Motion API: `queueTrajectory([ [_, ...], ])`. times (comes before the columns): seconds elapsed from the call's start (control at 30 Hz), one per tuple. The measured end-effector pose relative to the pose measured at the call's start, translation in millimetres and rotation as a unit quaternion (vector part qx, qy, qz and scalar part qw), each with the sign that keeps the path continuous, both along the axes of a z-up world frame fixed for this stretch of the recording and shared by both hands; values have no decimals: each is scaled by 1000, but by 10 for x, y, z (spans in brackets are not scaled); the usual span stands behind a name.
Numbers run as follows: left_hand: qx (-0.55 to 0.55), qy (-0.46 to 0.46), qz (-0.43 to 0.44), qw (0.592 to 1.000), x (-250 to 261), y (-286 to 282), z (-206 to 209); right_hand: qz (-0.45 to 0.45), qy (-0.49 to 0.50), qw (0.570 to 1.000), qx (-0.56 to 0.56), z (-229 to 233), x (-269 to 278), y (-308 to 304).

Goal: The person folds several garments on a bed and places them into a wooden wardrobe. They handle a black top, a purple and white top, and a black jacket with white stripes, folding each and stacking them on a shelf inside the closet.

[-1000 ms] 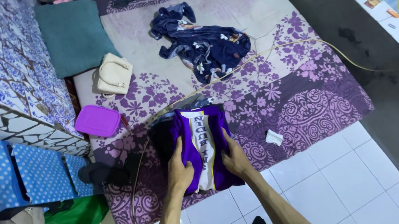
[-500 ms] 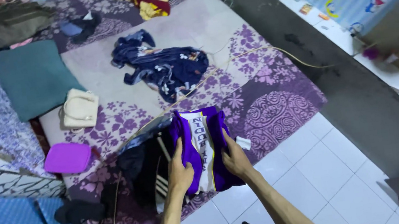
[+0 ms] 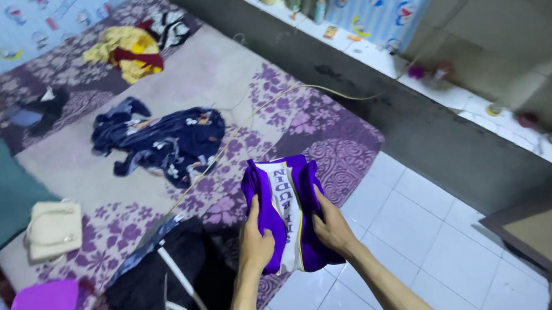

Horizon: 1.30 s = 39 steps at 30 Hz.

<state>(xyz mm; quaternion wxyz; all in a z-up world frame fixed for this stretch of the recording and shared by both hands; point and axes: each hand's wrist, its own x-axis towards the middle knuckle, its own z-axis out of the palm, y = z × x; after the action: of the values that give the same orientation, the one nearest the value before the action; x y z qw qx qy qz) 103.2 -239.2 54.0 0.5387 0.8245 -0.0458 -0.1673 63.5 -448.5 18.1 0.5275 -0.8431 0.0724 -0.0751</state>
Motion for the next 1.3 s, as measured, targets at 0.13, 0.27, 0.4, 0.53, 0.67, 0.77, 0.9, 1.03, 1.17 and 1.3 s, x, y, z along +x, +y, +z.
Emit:
queueTrajectory([
  [0.13, -24, -9, -30, 999, 2, -405, 197, -48, 1, 999, -6, 62, -158, -400],
  [0.27, -33, -10, -56, 998, 37, -839, 336, -92, 7, 996, 6, 236, -261, -804],
  [0.4, -31, -7, -94, 995, 4, -1198, 446, -138, 7, 990, 12, 431, -456, -1064],
  [0.53, -30, -11, -123, 992, -33, -1552, 482, -172, 12, 985, 13, 706, -620, -1278],
  [0.67, -54, -2, -146, 988, -114, -1856, 541, -204, 12, 979, 6, 733, -773, -1559],
  [0.77, -58, -12, -159, 986, -154, -2038, 537, -215, 10, 976, 2, 802, -881, -1709],
  [0.9, -50, -12, -191, 980, -156, -2290, 507, -241, 10, 971, -5, 700, -983, -1963],
  [1.03, -54, -14, -214, 975, -232, -2516, 641, -261, -3, 965, -15, 1082, -1090, -1974],
  [1.17, -67, -32, -237, 969, -283, -2713, 726, -288, 4, 957, -8, 1141, -1216, -2104],
  [1.3, -62, -36, -269, 960, -281, -2852, 712, -316, -1, 949, -4, 1022, -1319, -2229],
])
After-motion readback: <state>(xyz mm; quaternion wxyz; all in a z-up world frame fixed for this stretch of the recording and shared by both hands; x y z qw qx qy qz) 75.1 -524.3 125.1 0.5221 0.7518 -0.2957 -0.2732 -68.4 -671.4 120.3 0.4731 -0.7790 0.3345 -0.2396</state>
